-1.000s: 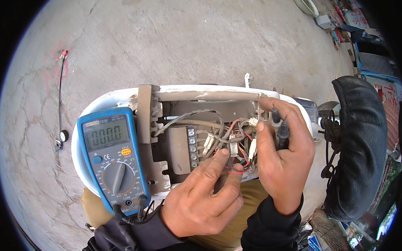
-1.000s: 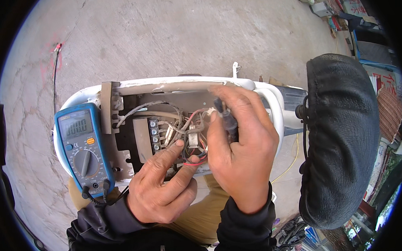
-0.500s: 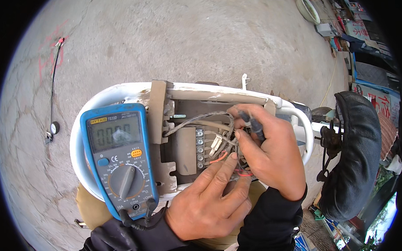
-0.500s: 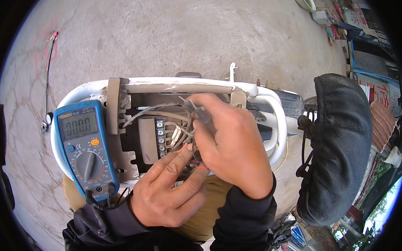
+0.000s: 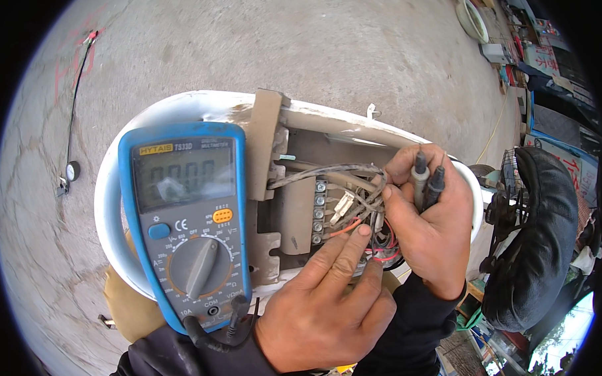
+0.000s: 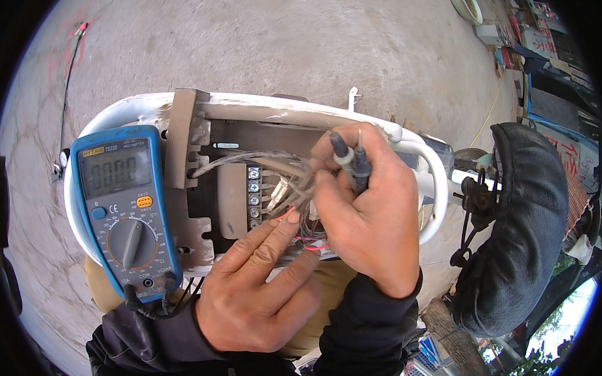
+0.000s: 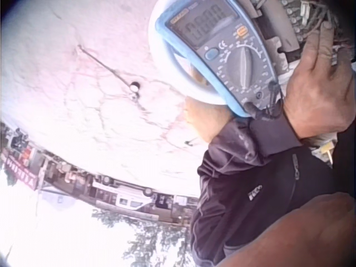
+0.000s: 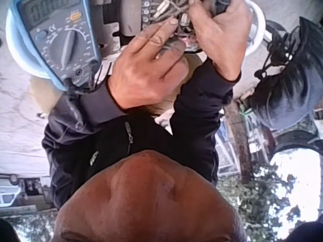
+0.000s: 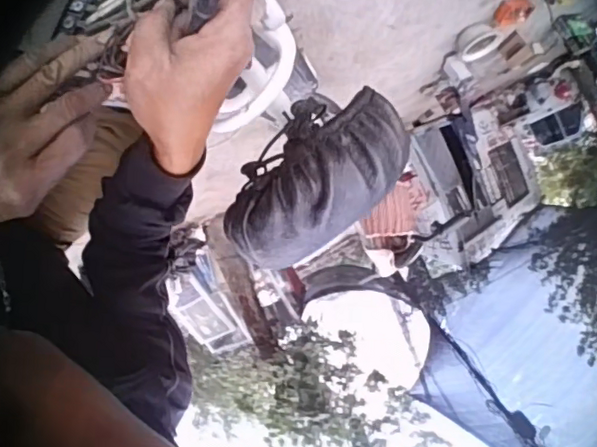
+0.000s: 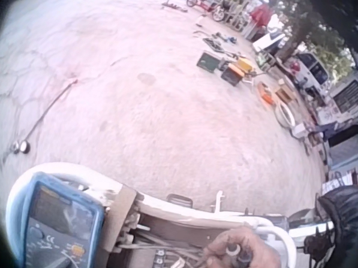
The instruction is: The person uses a multimeter to test the wiring and connectors under the seat of an electric scooter. They then walk to a workbench, pick up a small black component, and return to the scooter to install it near the handlebar display.
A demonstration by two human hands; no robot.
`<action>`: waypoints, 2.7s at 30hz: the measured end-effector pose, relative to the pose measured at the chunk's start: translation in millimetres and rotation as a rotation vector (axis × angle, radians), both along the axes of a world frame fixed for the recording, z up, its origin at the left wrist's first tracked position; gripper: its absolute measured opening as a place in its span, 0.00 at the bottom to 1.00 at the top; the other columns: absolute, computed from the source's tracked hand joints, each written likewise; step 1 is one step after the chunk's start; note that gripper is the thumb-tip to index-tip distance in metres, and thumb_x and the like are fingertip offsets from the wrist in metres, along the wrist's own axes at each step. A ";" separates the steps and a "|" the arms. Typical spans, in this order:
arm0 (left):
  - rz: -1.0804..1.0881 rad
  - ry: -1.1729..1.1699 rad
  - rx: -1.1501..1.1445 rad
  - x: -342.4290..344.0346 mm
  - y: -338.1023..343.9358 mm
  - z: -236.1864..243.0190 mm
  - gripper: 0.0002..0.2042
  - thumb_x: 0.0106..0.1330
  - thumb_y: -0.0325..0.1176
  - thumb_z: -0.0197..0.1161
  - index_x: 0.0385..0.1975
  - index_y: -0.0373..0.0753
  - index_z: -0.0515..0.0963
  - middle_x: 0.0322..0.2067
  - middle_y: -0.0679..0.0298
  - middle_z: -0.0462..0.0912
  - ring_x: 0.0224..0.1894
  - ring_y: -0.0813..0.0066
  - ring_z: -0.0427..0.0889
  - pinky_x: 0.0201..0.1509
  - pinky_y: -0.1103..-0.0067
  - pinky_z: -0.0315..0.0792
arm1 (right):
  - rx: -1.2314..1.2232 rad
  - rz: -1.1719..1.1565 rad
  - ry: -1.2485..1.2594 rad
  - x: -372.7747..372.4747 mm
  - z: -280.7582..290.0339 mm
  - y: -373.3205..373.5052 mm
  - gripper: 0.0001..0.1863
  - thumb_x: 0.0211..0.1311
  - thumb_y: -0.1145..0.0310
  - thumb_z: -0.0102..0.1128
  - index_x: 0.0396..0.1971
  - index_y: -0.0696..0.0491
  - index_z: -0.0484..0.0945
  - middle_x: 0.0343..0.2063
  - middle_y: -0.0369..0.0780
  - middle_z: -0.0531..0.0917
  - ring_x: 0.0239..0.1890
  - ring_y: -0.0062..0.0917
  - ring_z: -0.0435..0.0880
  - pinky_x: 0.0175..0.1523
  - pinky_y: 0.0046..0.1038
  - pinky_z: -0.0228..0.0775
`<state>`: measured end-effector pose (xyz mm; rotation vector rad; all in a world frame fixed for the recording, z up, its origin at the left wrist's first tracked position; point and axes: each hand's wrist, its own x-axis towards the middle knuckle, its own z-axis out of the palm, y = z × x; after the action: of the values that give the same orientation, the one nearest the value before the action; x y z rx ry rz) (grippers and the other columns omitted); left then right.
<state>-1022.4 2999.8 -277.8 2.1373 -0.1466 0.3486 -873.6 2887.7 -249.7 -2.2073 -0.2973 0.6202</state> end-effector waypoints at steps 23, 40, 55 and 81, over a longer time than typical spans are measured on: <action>-0.091 0.136 0.047 -5.5 2.5 1.3 0.08 0.59 0.33 0.68 0.32 0.36 0.79 0.51 0.53 0.85 0.65 0.35 0.83 0.74 0.49 0.75 | 0.047 -0.049 0.024 -4.1 -3.3 0.6 0.09 0.66 0.85 0.59 0.44 0.60 0.79 0.37 0.34 0.82 0.33 0.10 0.73 0.36 0.17 0.67; -0.018 -0.059 0.165 -7.0 -2.3 -3.1 0.09 0.63 0.32 0.66 0.37 0.34 0.82 0.47 0.49 0.88 0.45 0.54 0.92 0.58 0.61 0.85 | 0.036 -0.071 0.056 -1.9 -4.2 0.4 0.07 0.65 0.81 0.59 0.42 0.60 0.81 0.30 0.33 0.82 0.30 0.11 0.73 0.35 0.20 0.67; -0.031 0.051 0.402 -3.6 9.1 -0.2 0.13 0.69 0.33 0.63 0.46 0.29 0.81 0.48 0.41 0.88 0.47 0.57 0.88 0.50 0.66 0.79 | 0.033 0.085 -0.051 0.1 0.0 -8.4 0.06 0.71 0.77 0.68 0.45 0.61 0.85 0.23 0.30 0.79 0.26 0.12 0.72 0.32 0.20 0.61; -0.058 -0.050 0.454 -11.0 -11.4 -18.5 0.15 0.64 0.32 0.65 0.47 0.32 0.82 0.46 0.49 0.88 0.52 0.54 0.88 0.56 0.63 0.79 | 0.282 0.052 -0.147 -9.9 -4.9 -5.4 0.11 0.72 0.67 0.74 0.38 0.61 0.87 0.23 0.32 0.81 0.28 0.14 0.74 0.33 0.23 0.67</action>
<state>-1033.4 2988.4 -296.3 2.5659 -0.3440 0.3604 -883.5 2882.4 -254.7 -1.9797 -0.4887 0.4156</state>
